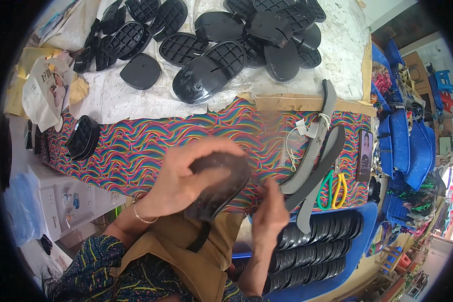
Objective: The person assembles black rubber slippers by hand. They pick up a sole and a strap, align the strap with the sole, and press them together to form a complete slipper. The person repeats this process for multiple units, placing the finished slippers on a pile.
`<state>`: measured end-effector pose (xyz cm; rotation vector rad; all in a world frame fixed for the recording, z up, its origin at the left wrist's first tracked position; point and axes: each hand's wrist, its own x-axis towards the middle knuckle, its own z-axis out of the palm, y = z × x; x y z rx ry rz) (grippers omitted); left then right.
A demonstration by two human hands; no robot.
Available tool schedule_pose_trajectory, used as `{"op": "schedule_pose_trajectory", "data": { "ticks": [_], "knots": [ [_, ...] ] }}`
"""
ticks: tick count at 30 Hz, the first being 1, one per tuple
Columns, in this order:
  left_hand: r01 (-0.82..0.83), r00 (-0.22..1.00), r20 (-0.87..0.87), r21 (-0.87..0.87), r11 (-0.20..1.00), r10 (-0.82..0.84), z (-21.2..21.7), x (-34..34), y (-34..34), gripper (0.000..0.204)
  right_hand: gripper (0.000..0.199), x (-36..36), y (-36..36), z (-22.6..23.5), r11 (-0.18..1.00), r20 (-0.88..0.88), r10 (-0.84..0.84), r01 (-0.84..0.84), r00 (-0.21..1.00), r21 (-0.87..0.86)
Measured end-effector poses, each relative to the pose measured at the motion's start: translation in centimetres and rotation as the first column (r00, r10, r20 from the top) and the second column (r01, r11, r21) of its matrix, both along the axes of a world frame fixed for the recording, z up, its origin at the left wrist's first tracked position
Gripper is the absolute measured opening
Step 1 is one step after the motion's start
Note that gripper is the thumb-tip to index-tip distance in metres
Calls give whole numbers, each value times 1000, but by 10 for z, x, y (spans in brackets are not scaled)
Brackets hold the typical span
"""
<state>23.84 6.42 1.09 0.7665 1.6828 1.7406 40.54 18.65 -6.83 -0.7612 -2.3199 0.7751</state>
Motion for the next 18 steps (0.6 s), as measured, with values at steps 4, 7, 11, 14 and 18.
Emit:
{"op": "schedule_pose_trajectory", "data": {
  "ticks": [4,7,11,14,18],
  "knots": [
    [-60,998,36,47,997,58,-4,-9,6,30,26,1,-28,15,996,60,75,-72,995,-56],
    [-38,993,117,59,998,31,-15,-8,10,33,28,9,-42,7,980,100,43,-23,994,-195],
    [-53,988,145,53,997,45,-21,-6,13,32,27,3,-50,16,930,55,44,-21,998,-366],
    [-82,991,115,54,995,76,-24,-2,17,31,23,3,-54,15,900,50,21,3,999,-437],
    [-64,987,149,10,998,62,-24,0,18,32,24,3,-59,13,859,46,13,12,999,-512]
  ]
}}
